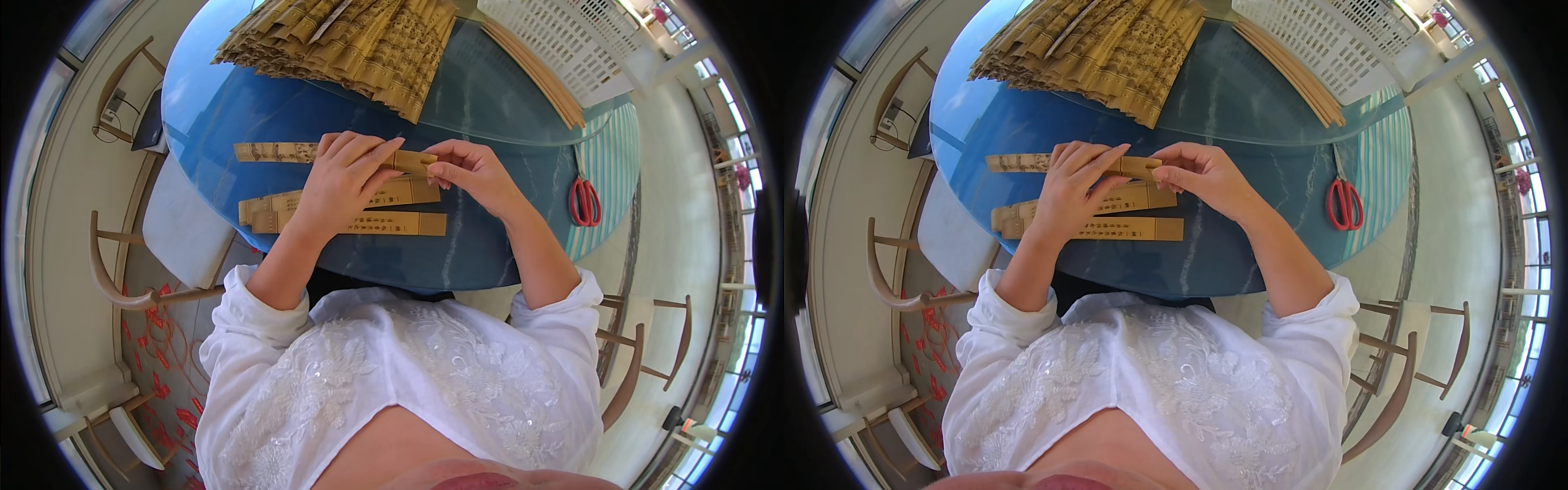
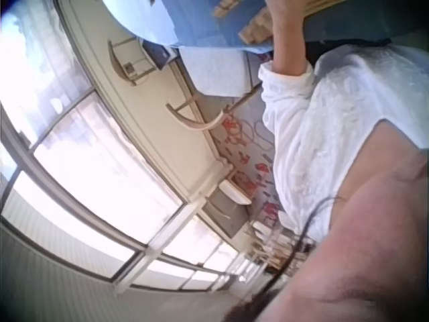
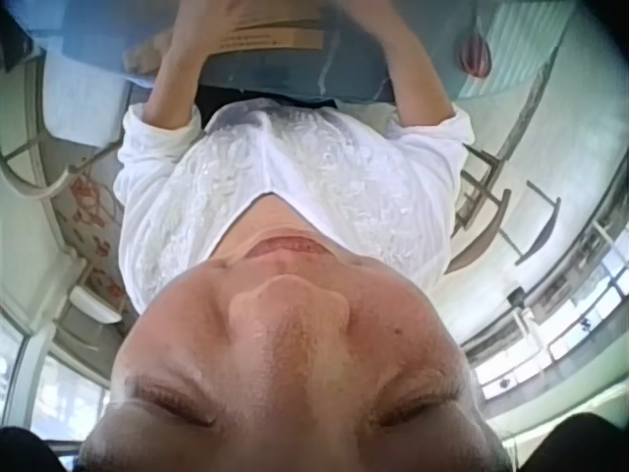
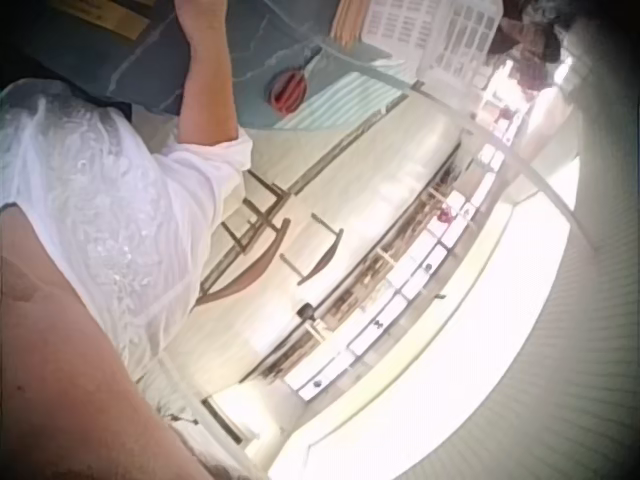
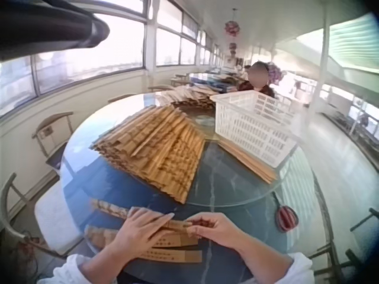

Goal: The person repeatedly picks up thin bamboo strips and inserts them into slots on rectangular bamboo pieces with printed text. The person handles the strips one at a time, aligning and seating them into the slots, then places the assembled pieces on the table.

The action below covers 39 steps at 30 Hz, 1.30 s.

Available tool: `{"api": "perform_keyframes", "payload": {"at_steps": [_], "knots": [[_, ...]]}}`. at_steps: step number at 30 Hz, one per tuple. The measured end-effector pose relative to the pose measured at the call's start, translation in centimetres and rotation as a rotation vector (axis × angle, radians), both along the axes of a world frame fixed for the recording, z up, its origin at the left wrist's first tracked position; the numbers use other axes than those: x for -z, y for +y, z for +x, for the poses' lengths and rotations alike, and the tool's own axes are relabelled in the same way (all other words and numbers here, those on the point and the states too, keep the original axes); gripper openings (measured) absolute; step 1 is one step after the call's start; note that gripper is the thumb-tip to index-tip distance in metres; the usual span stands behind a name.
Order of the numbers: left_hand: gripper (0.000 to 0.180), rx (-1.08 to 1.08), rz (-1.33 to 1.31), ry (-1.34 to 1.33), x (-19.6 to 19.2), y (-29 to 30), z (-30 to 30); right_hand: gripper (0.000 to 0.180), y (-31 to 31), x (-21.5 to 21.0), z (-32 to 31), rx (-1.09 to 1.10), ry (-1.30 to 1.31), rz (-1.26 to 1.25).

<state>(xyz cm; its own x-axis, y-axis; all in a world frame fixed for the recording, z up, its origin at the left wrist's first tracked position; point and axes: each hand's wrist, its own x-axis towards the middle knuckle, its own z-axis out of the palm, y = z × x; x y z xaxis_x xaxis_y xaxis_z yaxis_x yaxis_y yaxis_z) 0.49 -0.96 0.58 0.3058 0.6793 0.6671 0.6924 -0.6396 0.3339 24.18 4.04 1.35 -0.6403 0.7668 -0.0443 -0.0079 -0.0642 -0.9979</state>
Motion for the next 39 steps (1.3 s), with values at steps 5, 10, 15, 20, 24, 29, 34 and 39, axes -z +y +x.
{"api": "perform_keyframes", "payload": {"at_steps": [5, 10, 15, 20, 24, 29, 34, 39], "knots": [[0.046, 0.001, -0.004, 0.036, 0.2, -0.1, 0.0, 0.027, 0.3, 0.1, 0.1, -0.004, -0.073, 0.046], [0.05, -0.052, -0.038, 0.043, 0.6, -0.3, -0.6, 0.019, 3.3, -0.9, 3.8, 0.628, -0.492, 0.735], [0.049, -0.06, -0.05, 0.047, 0.9, -0.3, -0.7, 0.018, 7.6, 1.2, 11.8, 1.193, -1.006, 1.043], [0.049, -0.045, -0.066, 0.04, 0.7, -0.5, -0.6, 0.018, 8.9, 3.8, 14.7, 1.216, -1.255, 0.921], [0.048, -0.048, -0.055, 0.027, 1.0, -0.5, -0.8, 0.015, 9.5, 4.0, 15.3, 1.169, -1.222, 0.867], [0.047, -0.031, -0.026, 0.007, 1.0, -0.3, -0.9, 0.017, 8.9, 3.0, 14.4, 1.155, -1.116, 0.775], [0.047, -0.067, -0.033, -0.006, 1.2, -0.3, -1.0, 0.017, 7.7, -0.6, 11.7, 1.282, -0.254, 0.563], [0.046, -0.087, -0.032, -0.021, 1.5, -0.1, -1.1, 0.013, 6.2, -2.3, 11.3, 1.225, 0.537, 0.506]]}}
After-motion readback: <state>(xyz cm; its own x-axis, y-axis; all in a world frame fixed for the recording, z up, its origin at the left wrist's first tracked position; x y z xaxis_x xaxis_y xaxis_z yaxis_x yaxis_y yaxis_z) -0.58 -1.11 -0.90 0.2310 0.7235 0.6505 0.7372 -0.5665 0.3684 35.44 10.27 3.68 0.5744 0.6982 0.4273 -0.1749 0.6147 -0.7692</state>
